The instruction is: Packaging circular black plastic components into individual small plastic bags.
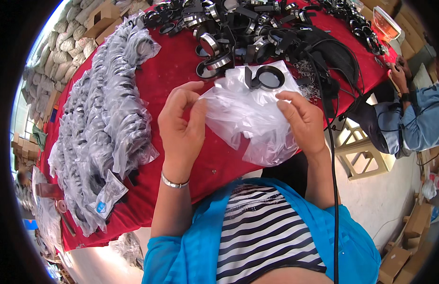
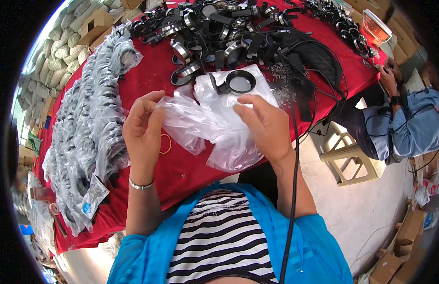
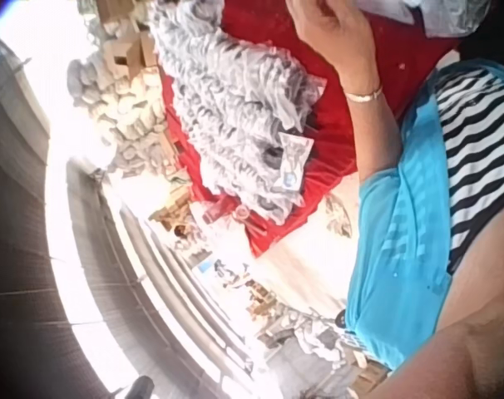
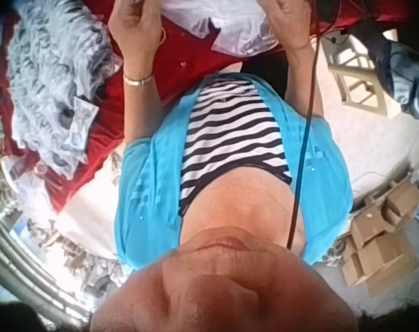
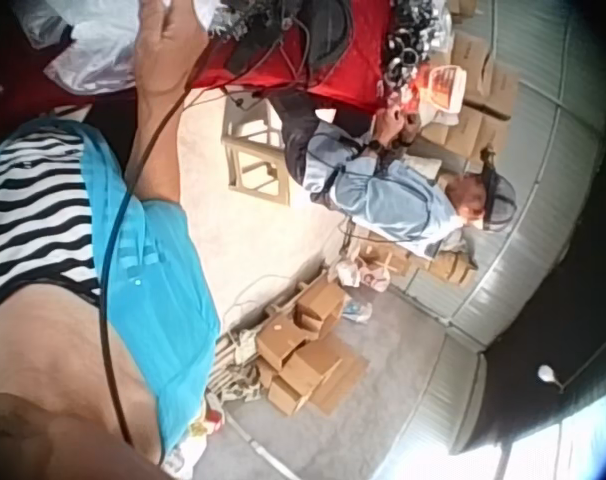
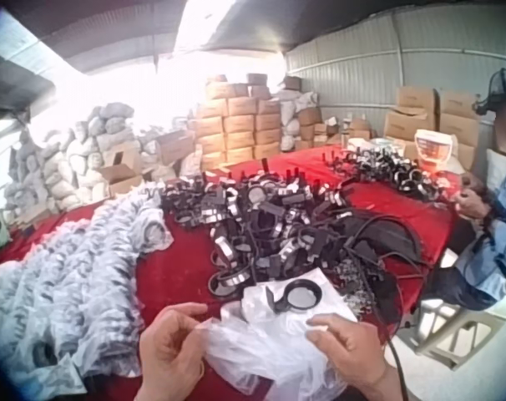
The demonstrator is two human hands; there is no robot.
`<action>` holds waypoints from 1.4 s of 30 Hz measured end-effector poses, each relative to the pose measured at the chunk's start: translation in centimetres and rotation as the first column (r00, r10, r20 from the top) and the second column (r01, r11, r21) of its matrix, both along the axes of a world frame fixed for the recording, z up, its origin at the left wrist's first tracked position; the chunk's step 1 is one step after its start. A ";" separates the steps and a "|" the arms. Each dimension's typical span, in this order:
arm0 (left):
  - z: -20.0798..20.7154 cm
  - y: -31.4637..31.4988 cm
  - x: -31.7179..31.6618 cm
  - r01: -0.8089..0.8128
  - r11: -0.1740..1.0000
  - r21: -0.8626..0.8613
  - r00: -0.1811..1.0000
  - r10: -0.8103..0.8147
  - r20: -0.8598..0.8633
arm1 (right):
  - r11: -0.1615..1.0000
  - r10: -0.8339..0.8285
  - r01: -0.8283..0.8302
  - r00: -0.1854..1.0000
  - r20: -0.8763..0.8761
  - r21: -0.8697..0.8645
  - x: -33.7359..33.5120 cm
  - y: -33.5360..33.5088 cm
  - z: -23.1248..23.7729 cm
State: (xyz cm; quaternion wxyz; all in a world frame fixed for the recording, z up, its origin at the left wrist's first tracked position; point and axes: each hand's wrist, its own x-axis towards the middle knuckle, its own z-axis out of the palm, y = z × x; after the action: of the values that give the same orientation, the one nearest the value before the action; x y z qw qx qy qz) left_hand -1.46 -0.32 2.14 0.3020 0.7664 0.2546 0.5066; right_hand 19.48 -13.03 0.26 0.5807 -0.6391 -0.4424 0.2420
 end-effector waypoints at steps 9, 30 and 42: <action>1.8 -2.2 0.7 0.157 0.980 0.125 0.971 -0.130 -0.199 | 0.970 0.235 -0.242 0.939 0.250 -0.003 -2.8 0.8 0.2; 3.9 14.2 3.8 0.314 0.879 0.360 0.625 0.095 -0.775 | 0.961 0.255 -0.275 0.864 -0.434 0.017 -0.6 1.3 -2.9; -1.3 6.2 -0.1 -0.147 0.987 -0.070 0.872 0.095 -0.481 | 0.955 0.278 -0.297 0.910 -0.309 -0.014 -2.7 0.9 -1.6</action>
State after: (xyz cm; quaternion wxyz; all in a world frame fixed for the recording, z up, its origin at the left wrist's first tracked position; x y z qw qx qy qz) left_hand -1.53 5.93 0.87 0.2378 0.8329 0.3945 0.3069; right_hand 16.81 -12.11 -1.33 0.5801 -0.5396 -0.4295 0.4334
